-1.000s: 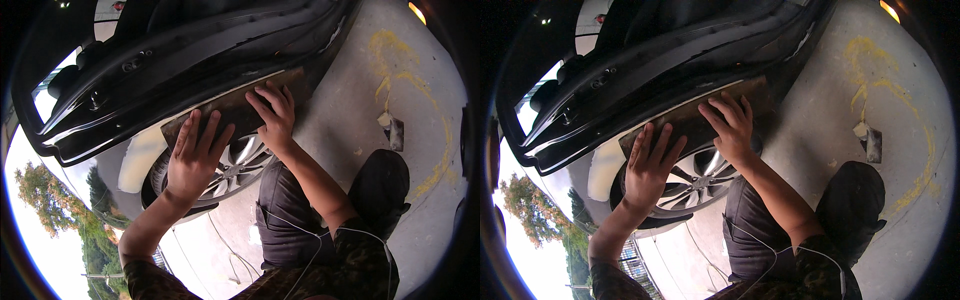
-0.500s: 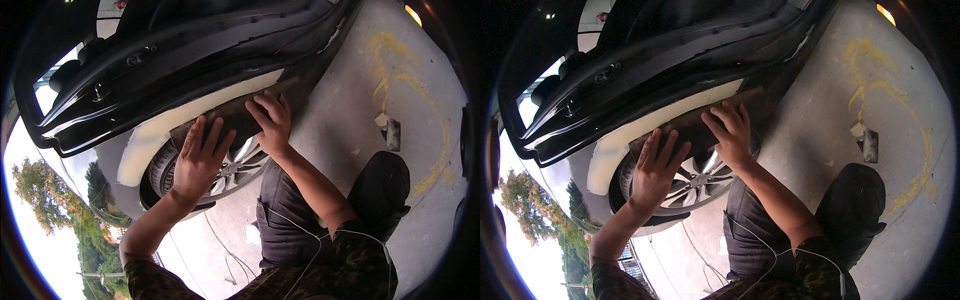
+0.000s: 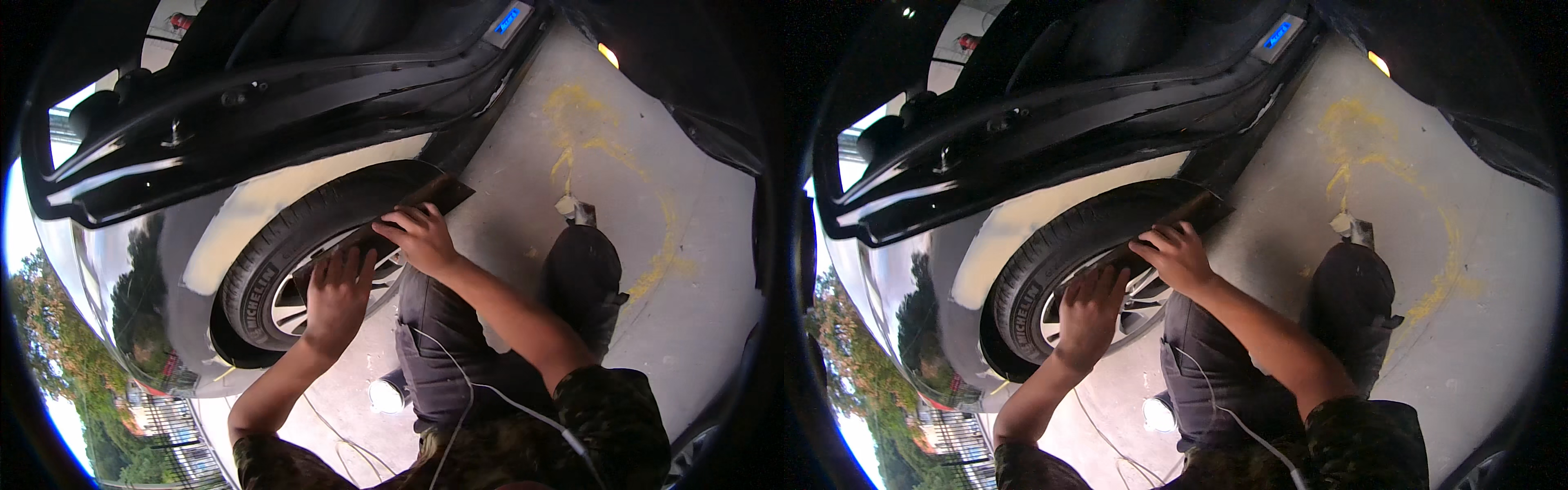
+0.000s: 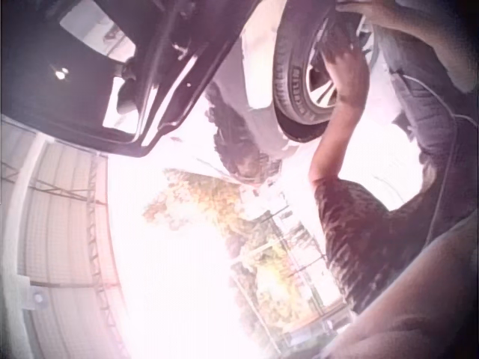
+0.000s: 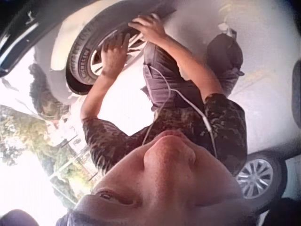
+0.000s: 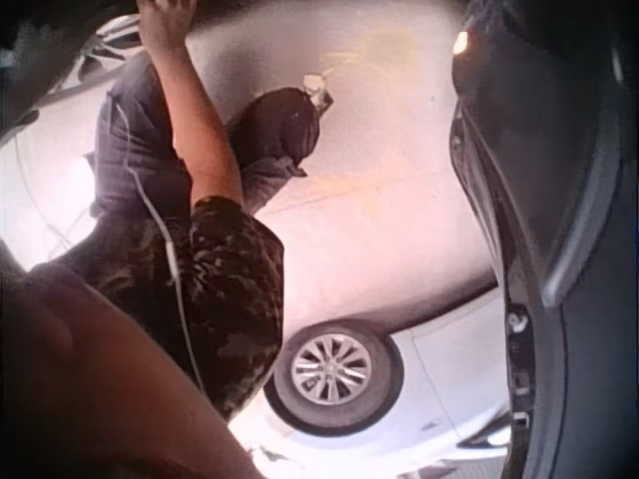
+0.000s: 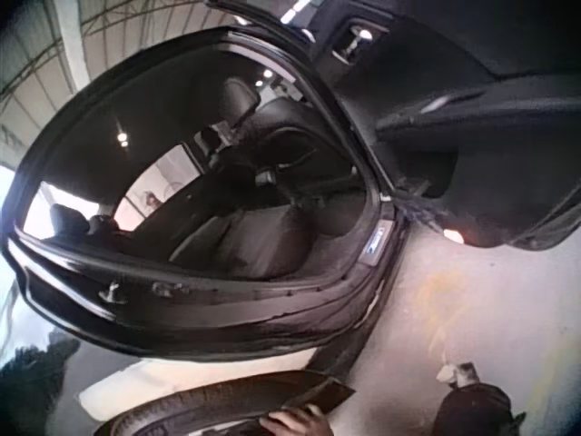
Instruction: The person applies body filler to the rear wheel arch of a black car using a small putty knife and a larger spreader. They repeatedly scoop filler from a container, spread it over the damaged area, and smooth the surface while kneeling beside the vehicle.
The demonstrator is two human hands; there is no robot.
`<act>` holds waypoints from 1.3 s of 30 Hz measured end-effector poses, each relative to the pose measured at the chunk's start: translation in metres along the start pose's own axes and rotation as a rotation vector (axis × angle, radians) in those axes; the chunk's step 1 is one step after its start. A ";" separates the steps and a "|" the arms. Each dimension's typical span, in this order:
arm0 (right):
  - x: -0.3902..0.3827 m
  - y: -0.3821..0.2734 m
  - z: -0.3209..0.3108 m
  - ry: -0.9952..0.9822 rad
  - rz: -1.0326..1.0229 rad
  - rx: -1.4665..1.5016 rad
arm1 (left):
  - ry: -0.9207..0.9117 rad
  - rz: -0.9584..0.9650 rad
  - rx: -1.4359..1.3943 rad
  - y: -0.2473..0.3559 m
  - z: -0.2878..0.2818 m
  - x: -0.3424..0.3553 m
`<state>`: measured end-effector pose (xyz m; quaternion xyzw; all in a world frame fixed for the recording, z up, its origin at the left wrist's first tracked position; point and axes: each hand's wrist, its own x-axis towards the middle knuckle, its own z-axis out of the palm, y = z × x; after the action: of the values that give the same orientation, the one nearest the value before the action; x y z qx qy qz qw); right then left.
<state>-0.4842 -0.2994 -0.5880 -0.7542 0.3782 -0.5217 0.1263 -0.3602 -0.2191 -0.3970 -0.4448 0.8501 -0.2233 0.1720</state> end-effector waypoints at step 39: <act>-0.289 0.341 -0.152 -0.347 1.551 -0.604 | 0.938 -1.051 -1.652 0.096 0.112 -0.163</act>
<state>-0.8172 -0.2976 -0.9226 -0.3520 0.8864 -0.0409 0.2977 -0.2814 -0.0609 -0.5273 -0.6020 0.4220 0.2246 -0.6396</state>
